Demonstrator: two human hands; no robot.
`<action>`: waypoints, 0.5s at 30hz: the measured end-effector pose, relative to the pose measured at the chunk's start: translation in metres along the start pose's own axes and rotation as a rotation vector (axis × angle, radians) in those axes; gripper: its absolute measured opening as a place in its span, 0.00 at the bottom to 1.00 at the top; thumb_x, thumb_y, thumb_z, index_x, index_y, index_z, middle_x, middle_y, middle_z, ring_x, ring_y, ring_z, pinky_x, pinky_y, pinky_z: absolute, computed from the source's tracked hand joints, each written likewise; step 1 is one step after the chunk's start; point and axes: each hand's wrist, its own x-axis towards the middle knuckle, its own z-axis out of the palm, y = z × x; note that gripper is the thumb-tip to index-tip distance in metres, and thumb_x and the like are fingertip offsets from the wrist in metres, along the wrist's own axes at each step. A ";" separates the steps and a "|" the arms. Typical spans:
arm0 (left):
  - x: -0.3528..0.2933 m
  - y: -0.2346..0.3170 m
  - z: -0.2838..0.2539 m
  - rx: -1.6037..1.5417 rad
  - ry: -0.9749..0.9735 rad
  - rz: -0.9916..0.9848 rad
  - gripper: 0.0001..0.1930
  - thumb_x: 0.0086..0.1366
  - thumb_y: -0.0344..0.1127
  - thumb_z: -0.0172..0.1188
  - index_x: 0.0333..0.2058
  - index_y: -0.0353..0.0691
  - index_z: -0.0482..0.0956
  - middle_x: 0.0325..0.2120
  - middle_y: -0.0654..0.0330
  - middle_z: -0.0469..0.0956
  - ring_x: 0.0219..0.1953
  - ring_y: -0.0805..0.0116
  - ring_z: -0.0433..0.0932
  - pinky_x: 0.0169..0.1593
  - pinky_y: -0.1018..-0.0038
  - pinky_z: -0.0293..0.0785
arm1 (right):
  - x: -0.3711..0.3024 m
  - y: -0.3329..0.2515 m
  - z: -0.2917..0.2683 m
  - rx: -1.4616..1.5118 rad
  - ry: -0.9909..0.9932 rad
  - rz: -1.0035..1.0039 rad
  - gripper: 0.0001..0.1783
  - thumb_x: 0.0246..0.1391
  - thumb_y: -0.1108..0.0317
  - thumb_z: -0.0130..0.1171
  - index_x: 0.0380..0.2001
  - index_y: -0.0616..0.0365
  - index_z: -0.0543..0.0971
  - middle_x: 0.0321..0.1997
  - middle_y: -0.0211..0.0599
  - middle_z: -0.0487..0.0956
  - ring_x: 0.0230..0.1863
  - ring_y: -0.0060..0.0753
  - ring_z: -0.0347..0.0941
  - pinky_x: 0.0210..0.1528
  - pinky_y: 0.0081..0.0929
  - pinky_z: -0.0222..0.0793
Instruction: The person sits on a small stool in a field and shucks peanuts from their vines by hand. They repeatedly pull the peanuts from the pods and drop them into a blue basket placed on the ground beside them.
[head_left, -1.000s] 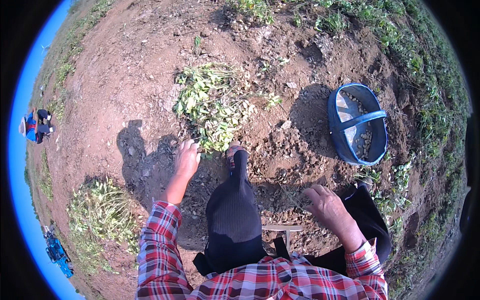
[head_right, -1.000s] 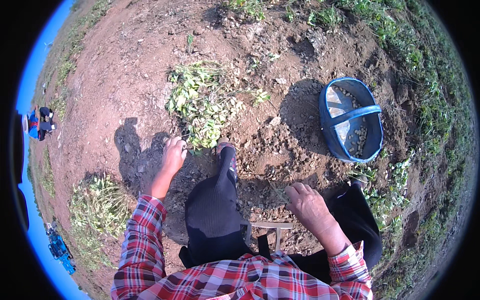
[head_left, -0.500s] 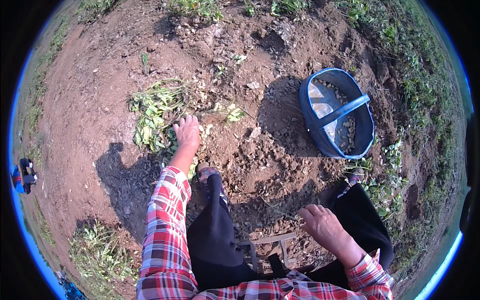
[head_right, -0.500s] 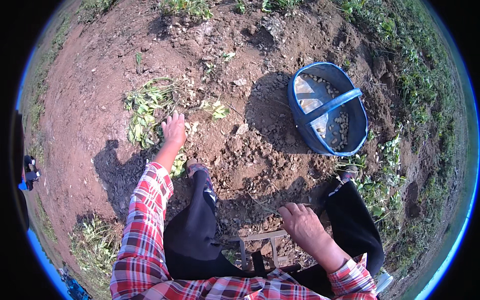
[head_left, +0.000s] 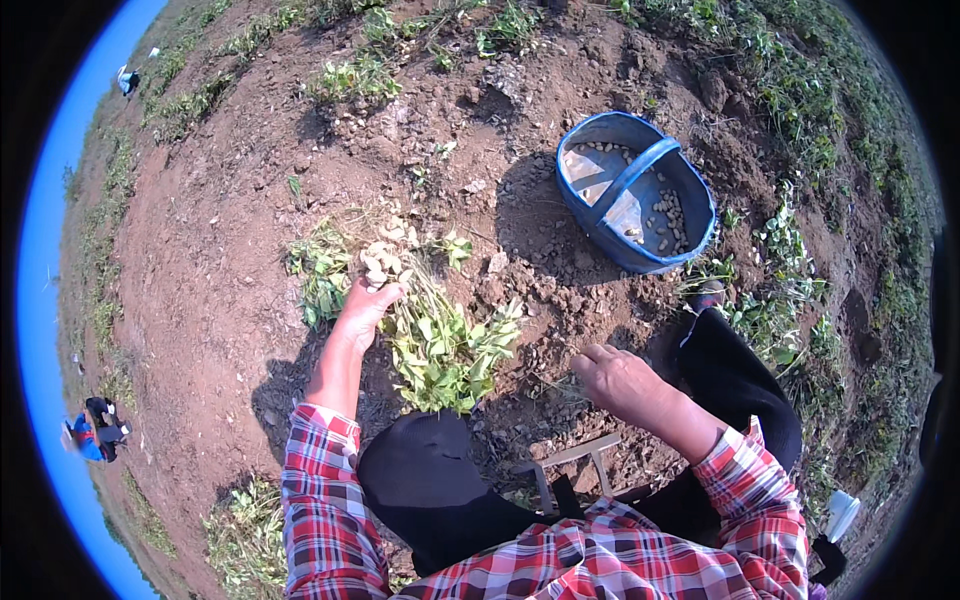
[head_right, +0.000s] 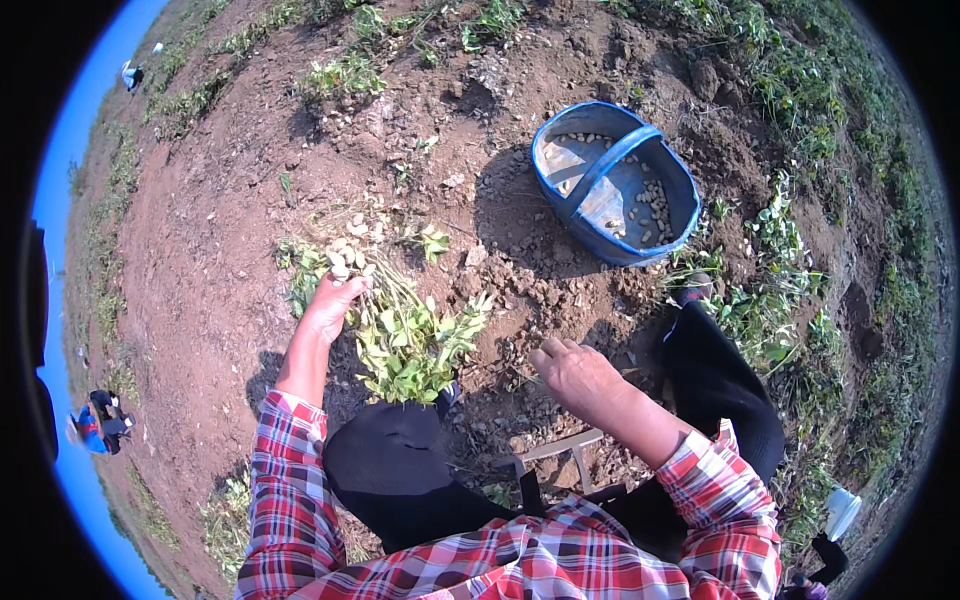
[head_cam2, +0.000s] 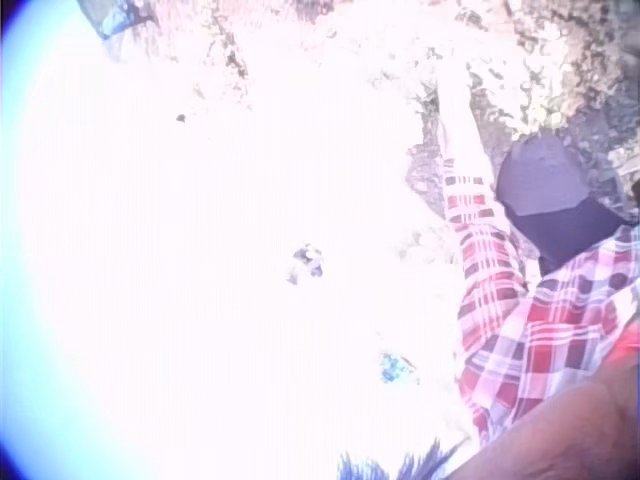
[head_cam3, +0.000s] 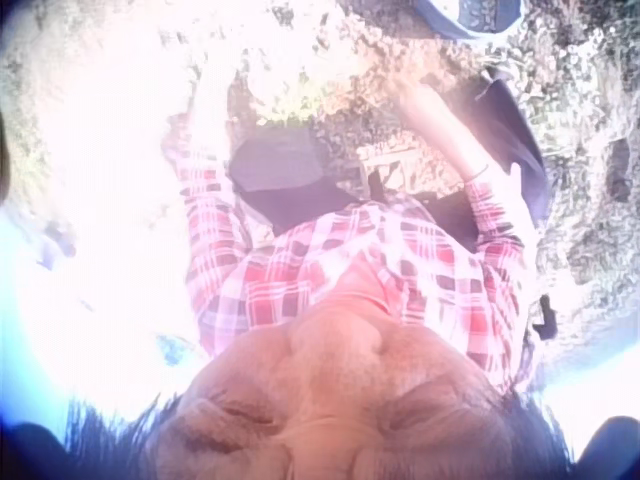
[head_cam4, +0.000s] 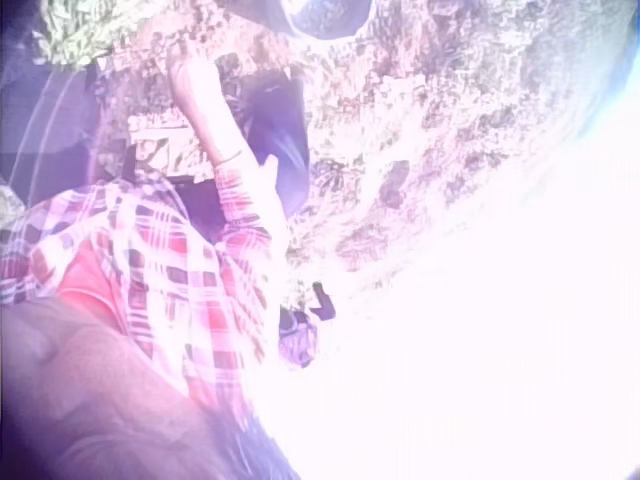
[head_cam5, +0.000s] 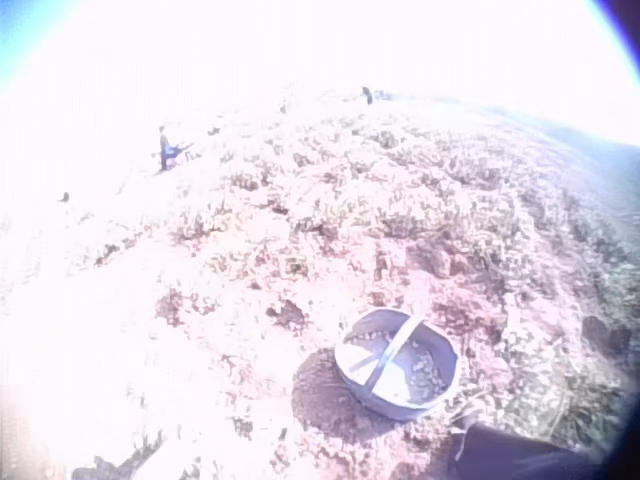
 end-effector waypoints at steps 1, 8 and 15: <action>-0.014 0.007 0.009 -0.081 -0.100 0.005 0.25 0.56 0.26 0.64 0.54 0.38 0.72 0.45 0.65 0.77 0.45 0.71 0.75 0.51 0.76 0.71 | 0.004 -0.002 -0.008 0.078 0.050 0.005 0.13 0.50 0.69 0.57 0.40 0.61 0.71 0.38 0.44 0.74 0.42 0.45 0.75 0.43 0.36 0.73; -0.086 0.031 0.084 -0.225 -0.470 0.043 0.29 0.50 0.35 0.71 0.51 0.38 0.71 0.43 0.66 0.76 0.45 0.74 0.75 0.49 0.74 0.73 | 0.013 -0.016 -0.046 0.753 0.349 0.073 0.22 0.51 0.64 0.65 0.46 0.63 0.70 0.39 0.46 0.75 0.37 0.40 0.76 0.41 0.36 0.73; -0.144 0.038 0.152 -0.348 -0.540 -0.050 0.34 0.46 0.34 0.75 0.53 0.36 0.71 0.43 0.64 0.77 0.45 0.72 0.76 0.50 0.74 0.73 | 0.008 -0.015 -0.034 0.763 0.391 0.158 0.20 0.51 0.68 0.63 0.42 0.64 0.66 0.33 0.52 0.77 0.39 0.55 0.77 0.41 0.43 0.71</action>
